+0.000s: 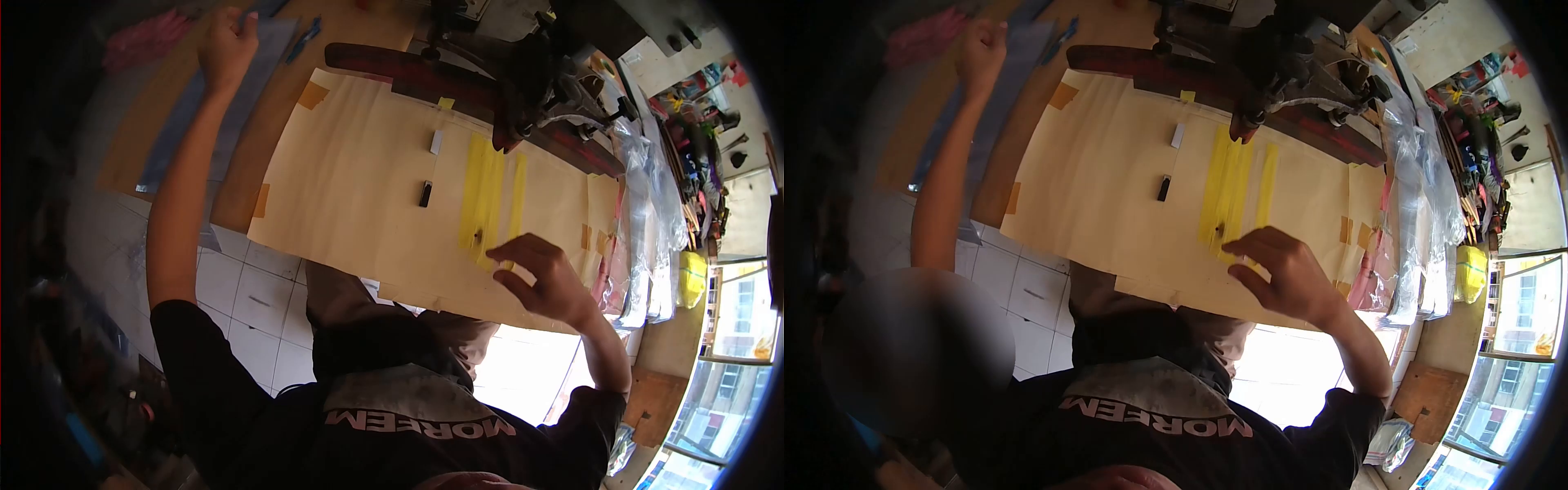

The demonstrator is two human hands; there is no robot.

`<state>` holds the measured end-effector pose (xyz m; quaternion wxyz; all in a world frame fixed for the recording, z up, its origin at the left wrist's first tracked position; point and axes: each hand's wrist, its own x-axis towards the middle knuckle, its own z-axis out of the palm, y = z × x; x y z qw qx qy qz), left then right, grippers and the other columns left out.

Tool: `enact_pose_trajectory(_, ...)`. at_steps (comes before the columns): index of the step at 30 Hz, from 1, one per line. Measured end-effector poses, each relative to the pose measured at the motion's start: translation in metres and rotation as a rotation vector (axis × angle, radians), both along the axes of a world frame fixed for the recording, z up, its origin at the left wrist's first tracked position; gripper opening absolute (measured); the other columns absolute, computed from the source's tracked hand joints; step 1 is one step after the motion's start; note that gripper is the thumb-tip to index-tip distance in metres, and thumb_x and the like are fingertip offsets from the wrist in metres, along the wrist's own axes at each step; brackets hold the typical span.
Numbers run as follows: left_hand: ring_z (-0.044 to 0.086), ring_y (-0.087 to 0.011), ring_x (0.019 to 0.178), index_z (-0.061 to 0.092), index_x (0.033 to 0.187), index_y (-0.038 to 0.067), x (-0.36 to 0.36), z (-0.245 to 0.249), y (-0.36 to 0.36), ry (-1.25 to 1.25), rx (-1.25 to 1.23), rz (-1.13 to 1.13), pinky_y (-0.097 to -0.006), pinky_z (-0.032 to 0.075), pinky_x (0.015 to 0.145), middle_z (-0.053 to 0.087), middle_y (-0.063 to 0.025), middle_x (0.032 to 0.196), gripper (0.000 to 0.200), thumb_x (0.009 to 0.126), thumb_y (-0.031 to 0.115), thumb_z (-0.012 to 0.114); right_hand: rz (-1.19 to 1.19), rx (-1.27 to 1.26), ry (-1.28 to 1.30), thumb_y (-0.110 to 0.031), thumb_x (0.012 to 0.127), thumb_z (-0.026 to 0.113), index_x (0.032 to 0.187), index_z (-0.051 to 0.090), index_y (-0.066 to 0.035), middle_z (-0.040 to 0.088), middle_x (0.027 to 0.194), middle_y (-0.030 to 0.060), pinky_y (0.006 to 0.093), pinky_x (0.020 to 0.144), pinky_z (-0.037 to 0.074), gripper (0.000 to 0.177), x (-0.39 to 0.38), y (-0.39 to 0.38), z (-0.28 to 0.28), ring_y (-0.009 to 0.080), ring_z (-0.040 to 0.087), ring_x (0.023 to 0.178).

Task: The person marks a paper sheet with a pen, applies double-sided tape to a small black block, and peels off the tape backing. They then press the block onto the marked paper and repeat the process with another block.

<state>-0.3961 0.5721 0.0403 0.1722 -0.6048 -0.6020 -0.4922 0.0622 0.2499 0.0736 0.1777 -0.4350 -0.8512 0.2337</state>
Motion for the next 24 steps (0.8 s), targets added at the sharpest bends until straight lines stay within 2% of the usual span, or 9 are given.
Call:
enact_pose_trajectory(1,0.063,-0.021,0.069,0.064,0.102,0.006,0.013,0.013,-0.032,0.006,-0.009,0.006,-0.036,0.05,0.067,0.063,-0.0057,0.074,0.036,0.088,0.039,0.07,-0.018,0.061,-0.01,-0.006,0.083,0.072,0.107,0.068,0.0,0.068,0.098,0.0168,0.0396,0.081,0.054,0.025,-0.002,0.012,-0.005,0.0336,0.067,0.092)
enact_pose_trajectory(3,0.059,-0.0163,0.066,0.064,0.1,0.005,0.059,0.035,-0.11,-0.08,0.092,-0.48,-0.0308,0.048,0.063,0.062,-0.0045,0.072,0.022,0.091,0.024,0.069,-0.057,0.145,0.016,-0.006,0.085,0.069,0.115,0.064,0.001,0.064,0.113,0.0201,0.0415,0.089,0.052,0.031,-0.003,0.037,-0.025,0.0376,0.062,0.105)
enact_pose_trajectory(7,0.055,-0.0147,0.064,0.063,0.097,0.005,0.106,0.024,-0.223,0.06,-0.324,-0.832,-0.0276,0.046,0.063,0.061,-0.0049,0.07,0.017,0.086,0.015,0.071,-0.14,0.221,-0.085,-0.013,0.089,0.065,0.131,0.051,0.002,0.052,0.134,0.023,0.0441,0.102,0.044,0.047,-0.005,0.078,-0.064,0.0406,0.049,0.124)
enact_pose_trajectory(9,0.062,-0.0189,0.061,0.063,0.093,0.006,0.122,0.006,-0.255,0.124,-0.32,-0.94,-0.0295,0.045,0.056,0.063,-0.0052,0.067,0.015,0.083,0.012,0.071,-0.285,0.365,-0.158,-0.024,0.092,0.061,0.135,0.046,0.005,0.046,0.139,0.0267,0.0473,0.108,0.038,0.054,-0.01,0.094,-0.082,0.0435,0.044,0.129)
enact_pose_trajectory(13,0.065,-0.021,0.063,0.064,0.091,0.006,0.131,-0.036,-0.268,0.135,-0.395,-1.023,-0.031,0.047,0.057,0.067,-0.0071,0.07,0.013,0.083,0.013,0.071,-0.414,0.481,-0.236,-0.037,0.094,0.054,0.138,0.043,0.007,0.04,0.143,0.0303,0.0536,0.112,0.029,0.063,-0.007,0.137,-0.115,0.0473,0.039,0.131)
enact_pose_trajectory(16,0.056,-0.0164,0.061,0.066,0.095,0.006,0.135,-0.046,-0.265,-0.037,-0.568,-1.038,-0.0295,0.046,0.064,0.063,-0.0041,0.07,0.013,0.085,0.014,0.071,-0.507,0.439,-0.252,-0.047,0.096,0.046,0.137,0.046,0.007,0.039,0.144,0.0325,0.059,0.114,0.021,0.068,-0.001,0.167,-0.13,0.05,0.036,0.134)
enact_pose_trajectory(18,0.056,-0.016,0.06,0.067,0.093,0.005,0.136,-0.047,-0.264,-0.118,-0.602,-0.995,-0.0295,0.046,0.062,0.063,-0.0047,0.069,0.011,0.086,0.013,0.071,-0.53,0.359,-0.573,-0.053,0.097,0.039,0.135,0.05,0.005,0.041,0.144,0.0322,0.0604,0.115,0.019,0.07,0.004,0.184,-0.136,0.05,0.033,0.136)
enact_pose_trajectory(21,0.057,-0.0156,0.059,0.067,0.094,0.005,0.136,-0.056,-0.263,-0.106,-0.495,-1.01,-0.0291,0.046,0.059,0.064,-0.0053,0.069,0.012,0.086,0.013,0.071,-0.6,0.203,-0.439,-0.055,0.097,0.034,0.132,0.055,0.002,0.047,0.14,0.0315,0.0603,0.116,0.016,0.07,-0.002,0.186,-0.127,0.0505,0.032,0.137)
enact_pose_trajectory(24,0.059,-0.0153,0.059,0.067,0.093,0.005,0.133,-0.057,-0.264,-0.091,-0.428,-1.013,-0.0282,0.047,0.058,0.065,-0.0054,0.07,0.012,0.086,0.014,0.071,-0.571,0.205,-0.576,-0.055,0.097,0.035,0.137,0.051,-0.004,0.052,0.134,0.0307,0.0608,0.116,0.015,0.066,0.009,0.208,-0.143,0.0514,0.033,0.136)
